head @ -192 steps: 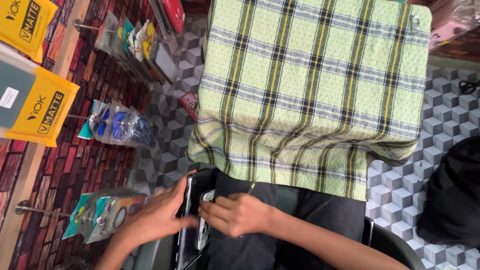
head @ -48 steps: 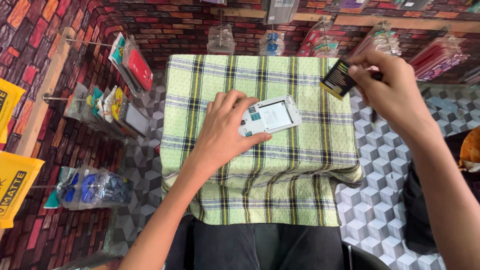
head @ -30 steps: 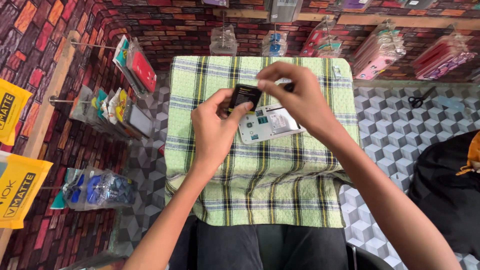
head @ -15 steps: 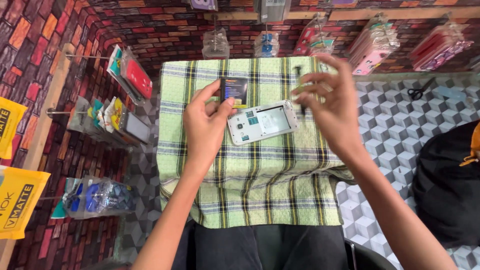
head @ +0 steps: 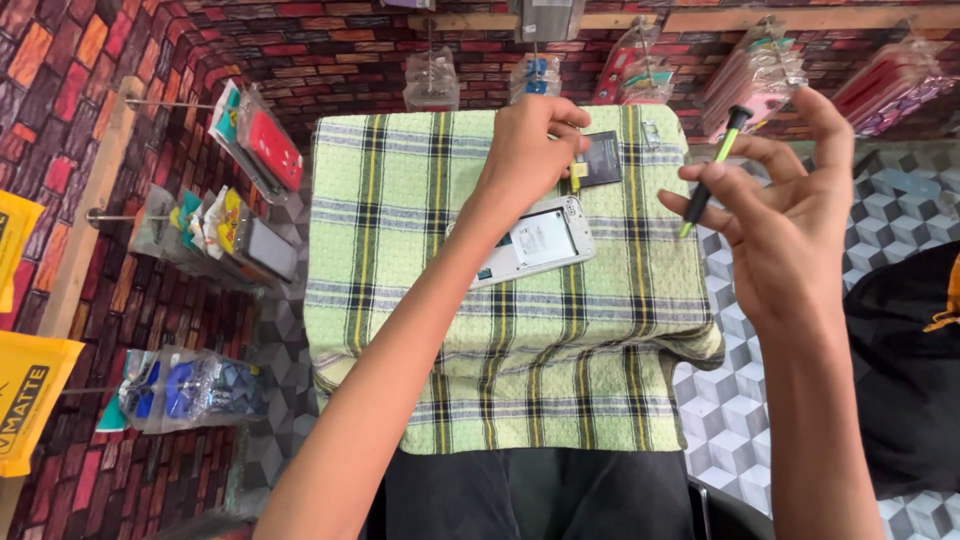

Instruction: The person uses a screwdriver to remove screws from a tablet and then from a white mobile phone. The person removes the back cover of the phone to expose the internal components.

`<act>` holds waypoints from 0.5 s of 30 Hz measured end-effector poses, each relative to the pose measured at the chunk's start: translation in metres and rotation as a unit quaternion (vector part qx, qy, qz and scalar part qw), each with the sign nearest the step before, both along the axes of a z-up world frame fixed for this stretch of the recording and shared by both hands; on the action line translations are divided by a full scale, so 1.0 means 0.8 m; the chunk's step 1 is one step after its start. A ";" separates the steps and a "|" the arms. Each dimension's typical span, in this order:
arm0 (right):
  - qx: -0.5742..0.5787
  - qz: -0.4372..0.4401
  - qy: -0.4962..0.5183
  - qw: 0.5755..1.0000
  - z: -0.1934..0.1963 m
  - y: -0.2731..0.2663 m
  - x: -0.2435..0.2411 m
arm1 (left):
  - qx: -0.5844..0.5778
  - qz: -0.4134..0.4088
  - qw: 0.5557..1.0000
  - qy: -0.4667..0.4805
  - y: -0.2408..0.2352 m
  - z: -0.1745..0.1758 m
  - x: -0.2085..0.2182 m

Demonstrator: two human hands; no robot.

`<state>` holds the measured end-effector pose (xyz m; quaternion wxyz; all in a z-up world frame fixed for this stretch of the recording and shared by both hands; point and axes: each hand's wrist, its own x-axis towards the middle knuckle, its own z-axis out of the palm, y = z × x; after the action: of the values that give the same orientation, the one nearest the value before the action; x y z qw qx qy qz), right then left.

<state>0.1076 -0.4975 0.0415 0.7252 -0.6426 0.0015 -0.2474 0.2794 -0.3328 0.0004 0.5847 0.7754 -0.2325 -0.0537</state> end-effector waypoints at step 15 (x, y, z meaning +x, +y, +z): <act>-0.345 -0.050 0.094 0.933 0.010 0.033 -0.019 | 0.230 -0.078 0.946 -0.217 0.136 0.015 -0.131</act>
<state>0.0920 -0.4708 0.0497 0.4425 -0.8723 0.0162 -0.2073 0.1742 -0.2238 0.0125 0.3198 0.8613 -0.3943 0.0185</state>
